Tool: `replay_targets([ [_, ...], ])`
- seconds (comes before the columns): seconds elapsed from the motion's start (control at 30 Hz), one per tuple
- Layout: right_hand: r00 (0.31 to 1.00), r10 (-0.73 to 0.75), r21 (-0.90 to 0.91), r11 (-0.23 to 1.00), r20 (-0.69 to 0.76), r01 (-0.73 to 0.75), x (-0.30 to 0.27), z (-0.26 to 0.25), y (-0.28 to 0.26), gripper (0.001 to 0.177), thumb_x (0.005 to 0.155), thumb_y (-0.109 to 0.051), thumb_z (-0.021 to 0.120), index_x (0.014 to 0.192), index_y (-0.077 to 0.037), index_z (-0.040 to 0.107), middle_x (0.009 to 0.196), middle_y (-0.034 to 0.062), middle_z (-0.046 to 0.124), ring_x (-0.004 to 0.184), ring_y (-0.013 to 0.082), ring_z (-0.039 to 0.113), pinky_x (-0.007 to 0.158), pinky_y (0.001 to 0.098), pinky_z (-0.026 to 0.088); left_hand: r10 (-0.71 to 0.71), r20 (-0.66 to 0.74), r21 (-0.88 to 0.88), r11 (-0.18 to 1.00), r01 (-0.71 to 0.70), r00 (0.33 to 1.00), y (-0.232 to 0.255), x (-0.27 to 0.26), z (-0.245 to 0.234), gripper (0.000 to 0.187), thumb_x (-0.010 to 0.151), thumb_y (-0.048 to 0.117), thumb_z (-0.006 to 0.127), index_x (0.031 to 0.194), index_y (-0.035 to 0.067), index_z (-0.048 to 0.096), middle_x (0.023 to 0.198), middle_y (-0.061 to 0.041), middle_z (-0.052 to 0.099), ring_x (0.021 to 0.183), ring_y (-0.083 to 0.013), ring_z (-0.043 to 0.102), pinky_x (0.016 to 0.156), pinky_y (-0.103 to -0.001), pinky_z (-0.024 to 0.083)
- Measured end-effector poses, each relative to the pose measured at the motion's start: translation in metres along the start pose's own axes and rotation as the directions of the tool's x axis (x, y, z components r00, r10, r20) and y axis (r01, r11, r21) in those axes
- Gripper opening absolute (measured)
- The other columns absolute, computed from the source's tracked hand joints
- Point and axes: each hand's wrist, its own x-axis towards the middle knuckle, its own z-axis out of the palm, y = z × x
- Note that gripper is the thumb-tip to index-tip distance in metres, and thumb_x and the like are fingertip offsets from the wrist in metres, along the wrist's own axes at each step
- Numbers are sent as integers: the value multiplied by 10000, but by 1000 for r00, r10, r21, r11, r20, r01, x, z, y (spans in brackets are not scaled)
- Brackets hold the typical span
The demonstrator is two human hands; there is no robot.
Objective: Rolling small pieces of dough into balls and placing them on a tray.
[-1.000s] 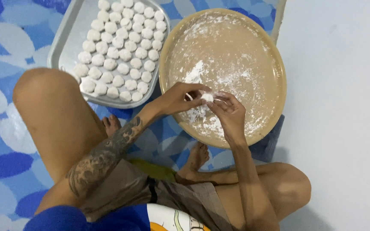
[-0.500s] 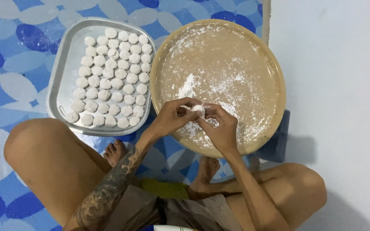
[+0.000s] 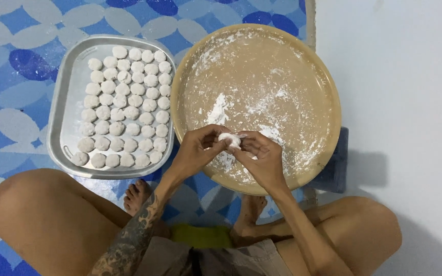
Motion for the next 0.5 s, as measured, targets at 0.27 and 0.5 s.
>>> replay_targets([
  [0.27,953,292,364,882,79,-300,7,-5,-5,225,930,-137,718,1100,7,689,982,127,703,897,233,735,872,403,626,152,2,38,988,-152,988,21,-1,3,206,874,29,787,1077,25,753,960,-152,764,918,-208,709,857,-387,605],
  [0.5,957,287,279,923,-43,-264,9,2,-7,197,829,-97,857,951,34,774,900,170,768,800,193,712,800,388,639,221,18,81,972,-222,975,18,-1,1,160,865,-11,784,1014,-29,731,1008,-197,720,925,-284,729,819,-403,621],
])
